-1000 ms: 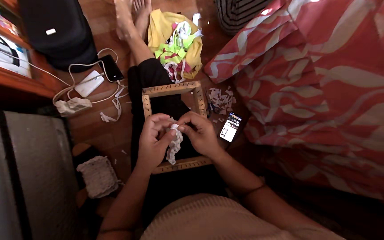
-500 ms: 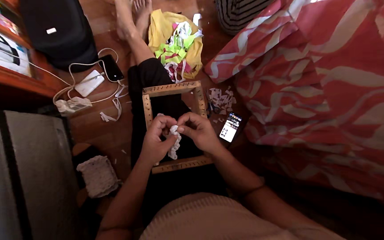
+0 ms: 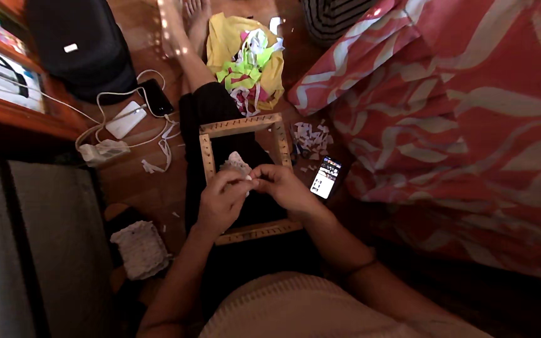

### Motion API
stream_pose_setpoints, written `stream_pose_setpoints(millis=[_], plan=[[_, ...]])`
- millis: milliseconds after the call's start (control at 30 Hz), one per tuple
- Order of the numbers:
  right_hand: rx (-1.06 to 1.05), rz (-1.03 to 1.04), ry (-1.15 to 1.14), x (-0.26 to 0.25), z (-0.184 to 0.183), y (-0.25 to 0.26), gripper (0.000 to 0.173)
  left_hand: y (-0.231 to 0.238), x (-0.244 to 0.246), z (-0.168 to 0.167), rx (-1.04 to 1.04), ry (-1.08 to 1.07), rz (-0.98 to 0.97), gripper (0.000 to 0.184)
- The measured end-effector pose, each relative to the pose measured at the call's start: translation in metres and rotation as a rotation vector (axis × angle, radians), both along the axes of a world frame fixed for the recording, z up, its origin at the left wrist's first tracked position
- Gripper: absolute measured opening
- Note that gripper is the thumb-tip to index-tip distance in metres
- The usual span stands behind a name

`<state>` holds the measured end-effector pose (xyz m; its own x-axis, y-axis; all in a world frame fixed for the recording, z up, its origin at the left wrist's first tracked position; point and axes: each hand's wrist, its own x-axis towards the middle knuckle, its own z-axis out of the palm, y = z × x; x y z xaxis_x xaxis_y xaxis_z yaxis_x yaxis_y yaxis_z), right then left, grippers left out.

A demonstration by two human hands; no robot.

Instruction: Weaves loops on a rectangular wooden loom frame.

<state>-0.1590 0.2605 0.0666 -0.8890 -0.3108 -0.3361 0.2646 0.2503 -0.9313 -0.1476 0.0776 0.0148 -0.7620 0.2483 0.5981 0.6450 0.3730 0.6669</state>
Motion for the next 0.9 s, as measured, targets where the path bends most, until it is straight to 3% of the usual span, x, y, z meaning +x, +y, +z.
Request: stream_pose_setpoints(millis=[133,233,433,633,800,900], plan=[[-0.195,0.005,-0.168,-0.006,-0.009,0.005,0.008,-0.011,-0.007,0.003,-0.233,0.264,-0.006,0.011],[-0.249,-0.004,-0.154,-0.003,-0.011,0.003,0.010,-0.015,-0.011,0.002,-0.216,0.302,0.002,0.011],[-0.049,-0.064,0.241,-0.002,-0.010,0.005,0.006,-0.019,-0.008,0.006,0.050,-0.053,-0.198,0.018],[-0.087,-0.003,0.315,0.003,-0.006,0.001,0.004,-0.016,-0.006,0.005,0.378,-0.237,-0.397,0.008],[-0.133,0.026,0.284,0.003,-0.005,0.004,0.005,-0.020,-0.006,0.012,0.228,-0.182,-0.386,0.015],[-0.087,0.035,0.296,0.004,-0.005,0.002,0.005,-0.022,-0.006,0.016,0.364,-0.335,-0.555,0.019]])
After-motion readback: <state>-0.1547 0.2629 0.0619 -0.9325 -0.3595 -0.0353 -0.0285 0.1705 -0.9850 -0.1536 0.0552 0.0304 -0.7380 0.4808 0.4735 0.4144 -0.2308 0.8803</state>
